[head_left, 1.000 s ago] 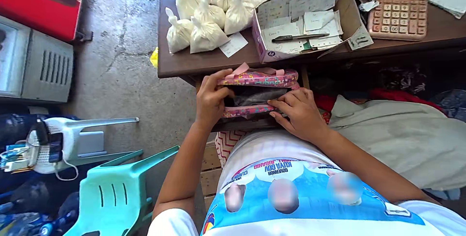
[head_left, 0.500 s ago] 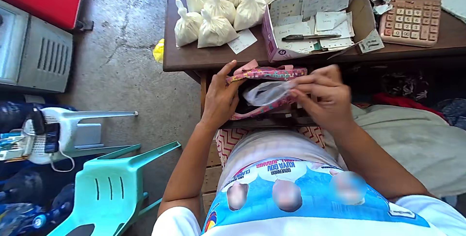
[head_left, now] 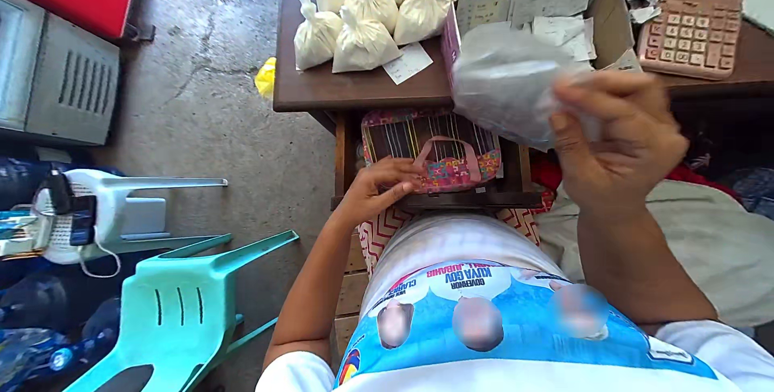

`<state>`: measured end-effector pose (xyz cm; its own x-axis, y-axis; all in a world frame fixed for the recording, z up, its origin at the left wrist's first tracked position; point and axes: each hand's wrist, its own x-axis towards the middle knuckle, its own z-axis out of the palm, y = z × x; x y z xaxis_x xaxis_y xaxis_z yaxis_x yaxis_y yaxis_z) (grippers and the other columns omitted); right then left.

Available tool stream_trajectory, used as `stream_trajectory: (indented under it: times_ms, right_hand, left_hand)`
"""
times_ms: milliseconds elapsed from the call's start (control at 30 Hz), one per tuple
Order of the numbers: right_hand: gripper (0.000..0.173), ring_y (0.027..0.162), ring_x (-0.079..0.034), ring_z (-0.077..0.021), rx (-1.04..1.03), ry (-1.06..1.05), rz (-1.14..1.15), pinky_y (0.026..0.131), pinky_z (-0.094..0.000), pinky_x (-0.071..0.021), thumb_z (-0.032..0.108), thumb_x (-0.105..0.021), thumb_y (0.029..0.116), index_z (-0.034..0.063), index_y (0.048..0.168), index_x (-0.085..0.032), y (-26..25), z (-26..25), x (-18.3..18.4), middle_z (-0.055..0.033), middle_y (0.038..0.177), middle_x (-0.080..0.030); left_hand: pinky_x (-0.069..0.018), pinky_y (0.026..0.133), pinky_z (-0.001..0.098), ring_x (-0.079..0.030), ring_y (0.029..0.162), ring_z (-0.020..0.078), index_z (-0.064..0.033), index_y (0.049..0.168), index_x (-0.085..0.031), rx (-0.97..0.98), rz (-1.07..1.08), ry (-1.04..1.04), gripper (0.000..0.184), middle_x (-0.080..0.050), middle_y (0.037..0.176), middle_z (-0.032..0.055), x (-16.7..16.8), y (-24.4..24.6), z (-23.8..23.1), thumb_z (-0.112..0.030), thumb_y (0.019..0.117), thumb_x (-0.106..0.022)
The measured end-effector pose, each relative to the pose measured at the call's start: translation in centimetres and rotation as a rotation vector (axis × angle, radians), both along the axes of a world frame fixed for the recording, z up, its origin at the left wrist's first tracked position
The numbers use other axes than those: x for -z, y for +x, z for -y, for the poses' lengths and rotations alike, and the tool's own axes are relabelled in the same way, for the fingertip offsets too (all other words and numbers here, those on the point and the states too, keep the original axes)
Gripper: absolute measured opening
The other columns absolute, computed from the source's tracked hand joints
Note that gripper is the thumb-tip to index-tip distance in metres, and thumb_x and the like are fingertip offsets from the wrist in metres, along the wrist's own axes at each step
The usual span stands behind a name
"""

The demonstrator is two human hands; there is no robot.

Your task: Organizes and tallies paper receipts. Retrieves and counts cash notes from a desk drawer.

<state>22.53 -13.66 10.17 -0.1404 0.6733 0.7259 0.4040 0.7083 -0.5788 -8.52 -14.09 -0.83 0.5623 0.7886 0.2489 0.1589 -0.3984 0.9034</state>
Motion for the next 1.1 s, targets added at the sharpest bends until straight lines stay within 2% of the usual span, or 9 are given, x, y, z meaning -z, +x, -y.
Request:
stream_trajectory:
  times_ms: [33, 133, 267, 367, 500, 600, 800, 933, 1100]
  right_hand:
    - [0.019, 0.116, -0.062, -0.0074, -0.042, -0.021, -0.006, 0.100, -0.0245, -0.0525, 0.004, -0.062, 0.1005, 0.0026, 0.117, -0.071, -0.7, 0.0, 0.5, -0.0056, 0.120, -0.067]
    - [0.017, 0.110, -0.066, -0.0127, -0.134, -0.114, -0.007, 0.096, -0.0263, -0.0548, 0.001, -0.059, 0.0998, -0.0016, 0.110, -0.073, -2.3, -0.2, 2.3, -0.0121, 0.112, -0.071]
    - [0.022, 0.105, -0.068, -0.0149, -0.195, -0.228, -0.014, 0.094, -0.0303, -0.0548, 0.000, -0.054, 0.0982, -0.0007, 0.106, -0.074, -3.7, -0.6, 3.6, -0.0114, 0.105, -0.074]
    - [0.025, 0.106, -0.068, -0.0168, -0.223, -0.242, 0.004, 0.095, -0.0353, -0.0530, 0.000, -0.049, 0.0982, 0.0004, 0.104, -0.073, -3.8, -0.5, 3.1, -0.0109, 0.105, -0.075]
    - [0.024, 0.107, -0.069, -0.0175, -0.221, -0.243, 0.011, 0.097, -0.0381, -0.0530, 0.001, -0.048, 0.1004, 0.0005, 0.105, -0.072, -3.2, -0.8, 2.4, -0.0106, 0.107, -0.075]
    - [0.026, 0.106, -0.070, -0.0174, -0.198, -0.255, -0.008, 0.095, -0.0383, -0.0544, 0.001, -0.046, 0.1008, -0.0001, 0.108, -0.072, -2.6, -1.0, 2.3, -0.0108, 0.106, -0.076]
    - [0.021, 0.106, -0.070, -0.0114, -0.071, -0.247, -0.003, 0.093, -0.0257, -0.0568, -0.001, -0.048, 0.1014, -0.0049, 0.106, -0.068, -0.8, -0.7, 1.7, -0.0126, 0.109, -0.074]
    - [0.019, 0.114, -0.067, -0.0235, -0.019, -0.173, 0.209, 0.096, -0.0344, -0.0548, 0.003, -0.055, 0.0997, -0.0022, 0.102, -0.073, -0.4, 1.7, -0.5, -0.0178, 0.120, -0.071]
    - [0.010, 0.105, -0.067, -0.0138, -0.282, -0.024, 0.168, 0.091, -0.0276, -0.0573, 0.006, -0.054, 0.1016, 0.0041, 0.099, -0.063, -1.2, 5.7, -2.8, -0.0076, 0.106, -0.068]
  left_hand:
    - [-0.0503, 0.108, 0.0406, -0.063, 0.122, 0.0199, -0.0015, 0.099, -0.074, -0.096, 0.101, 0.007, 0.035, -0.071, 0.121, 0.0113, -0.7, 0.6, 0.1, -0.032, 0.1039, -0.057]
    - [-0.0556, 0.092, 0.0297, -0.063, 0.113, 0.0121, -0.0038, 0.117, -0.064, -0.355, 0.255, 0.072, 0.038, -0.062, 0.127, 0.0069, -3.4, 2.1, 0.0, -0.039, 0.1028, -0.059]
    - [-0.0477, 0.076, 0.0183, -0.055, 0.098, 0.0048, -0.0089, 0.127, -0.060, -0.449, 0.149, 0.085, 0.054, -0.055, 0.124, 0.0014, -7.1, 3.3, 0.0, -0.052, 0.0952, -0.066]
    - [-0.0444, 0.061, 0.0152, -0.056, 0.080, 0.0041, -0.0080, 0.119, -0.066, -0.492, 0.045, 0.051, 0.035, -0.059, 0.110, 0.0032, -8.4, 4.1, 0.0, -0.033, 0.0953, -0.071]
    - [-0.0439, 0.078, 0.0200, -0.052, 0.098, 0.0108, -0.0097, 0.114, -0.072, -0.460, -0.135, 0.285, 0.039, -0.052, 0.119, 0.0085, -9.3, 3.9, -0.7, -0.039, 0.0886, -0.078]
    - [-0.0468, 0.081, 0.0294, -0.054, 0.098, 0.0192, -0.0114, 0.101, -0.078, -0.452, -0.320, 0.412, 0.014, -0.055, 0.125, 0.0176, -9.5, 3.7, -0.6, -0.022, 0.0925, -0.075]
    - [-0.0434, 0.065, 0.0173, -0.053, 0.078, 0.0073, -0.0098, 0.090, -0.078, -0.340, -0.228, 0.468, 0.008, -0.060, 0.119, 0.0159, -10.4, 3.2, 3.0, -0.013, 0.0935, -0.073]
    - [-0.0528, 0.072, 0.0173, -0.061, 0.084, 0.0084, -0.0053, 0.093, -0.078, -0.228, -0.161, 0.429, 0.007, -0.061, 0.126, 0.0191, -9.5, 3.9, 4.6, -0.003, 0.0925, -0.071]
    - [-0.0564, 0.082, 0.0188, -0.065, 0.094, 0.0104, -0.0010, 0.091, -0.076, -0.198, -0.104, 0.400, 0.006, -0.058, 0.131, 0.0217, -9.3, 4.5, 4.8, 0.000, 0.0927, -0.070]
